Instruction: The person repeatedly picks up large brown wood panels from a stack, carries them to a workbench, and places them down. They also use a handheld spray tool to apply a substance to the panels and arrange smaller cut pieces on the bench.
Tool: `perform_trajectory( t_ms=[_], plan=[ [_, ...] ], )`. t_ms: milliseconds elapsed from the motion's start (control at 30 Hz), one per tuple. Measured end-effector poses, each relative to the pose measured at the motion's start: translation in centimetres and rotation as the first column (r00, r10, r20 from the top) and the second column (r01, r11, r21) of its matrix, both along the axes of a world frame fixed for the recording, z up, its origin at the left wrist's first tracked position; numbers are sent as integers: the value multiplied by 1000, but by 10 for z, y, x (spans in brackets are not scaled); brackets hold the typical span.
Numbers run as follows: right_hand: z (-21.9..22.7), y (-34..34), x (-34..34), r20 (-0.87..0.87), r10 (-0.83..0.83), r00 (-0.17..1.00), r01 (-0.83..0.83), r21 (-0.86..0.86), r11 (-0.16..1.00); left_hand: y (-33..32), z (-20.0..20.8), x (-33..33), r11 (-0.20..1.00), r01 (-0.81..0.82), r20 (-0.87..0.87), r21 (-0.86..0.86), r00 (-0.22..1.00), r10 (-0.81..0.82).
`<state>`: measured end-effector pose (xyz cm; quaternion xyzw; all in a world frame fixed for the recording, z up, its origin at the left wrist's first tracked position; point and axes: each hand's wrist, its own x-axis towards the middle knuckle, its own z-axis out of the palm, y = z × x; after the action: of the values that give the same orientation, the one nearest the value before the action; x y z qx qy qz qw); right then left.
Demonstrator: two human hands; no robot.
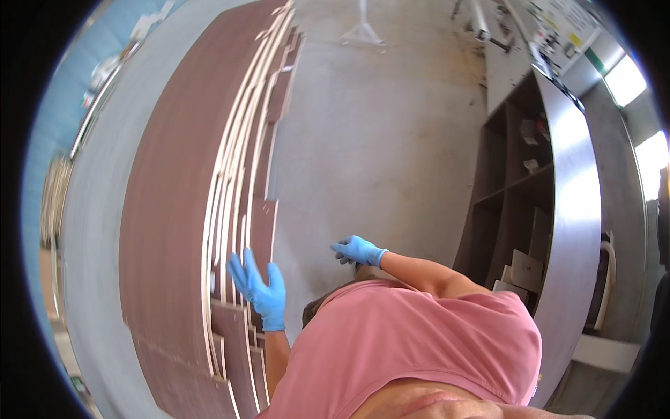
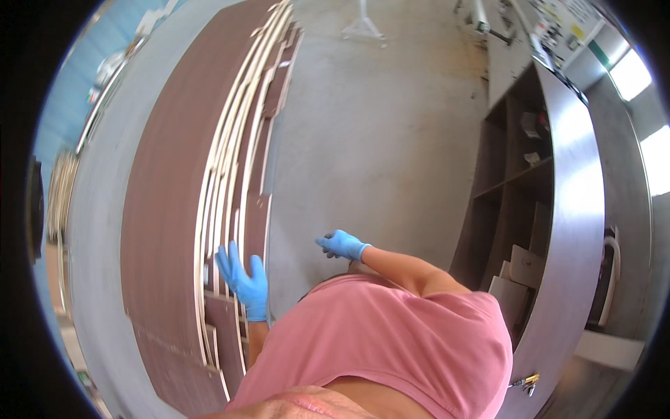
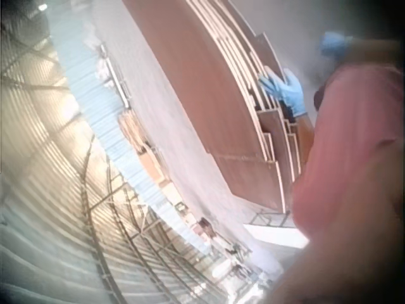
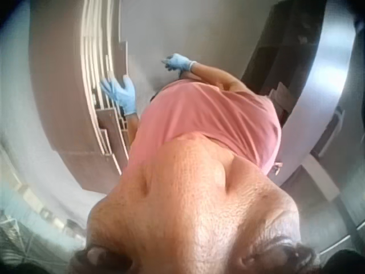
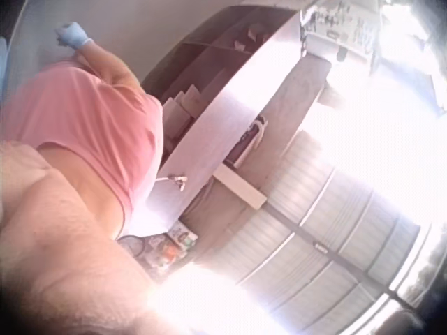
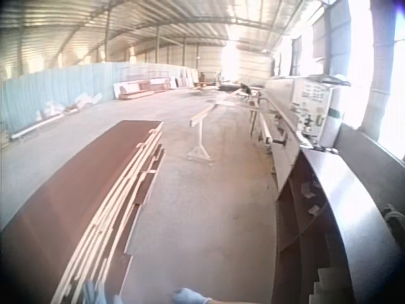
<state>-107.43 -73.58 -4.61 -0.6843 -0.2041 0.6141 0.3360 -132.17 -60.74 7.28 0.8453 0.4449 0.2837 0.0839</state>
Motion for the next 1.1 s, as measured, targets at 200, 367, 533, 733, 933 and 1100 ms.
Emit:
perform_trajectory(
  t_ms=[200,367,533,733,933,1100],
  plan=[
    [-23,-75,167,-130,-628,768,637,52,769,55,-111,158,906,277,-146,-320,930,-336],
    [-49,-102,250,-218,-794,568,810,-21,586,141,-263,200,540,-81,-404,-838,757,-514],
    [-67,-96,361,-170,-838,518,839,-88,537,202,-335,288,-21,-269,-269,-963,963,-4],
    [-71,-93,512,-106,-874,474,868,-113,484,232,-327,518,15,-246,-246,-969,967,-68],
    [-91,-88,635,-186,-948,260,937,-191,294,246,-275,798,342,97,-82,-935,877,-473],
    [-101,-83,773,-113,-942,315,924,-192,331,246,-274,944,274,294,203,-916,927,-317]
  ],
)
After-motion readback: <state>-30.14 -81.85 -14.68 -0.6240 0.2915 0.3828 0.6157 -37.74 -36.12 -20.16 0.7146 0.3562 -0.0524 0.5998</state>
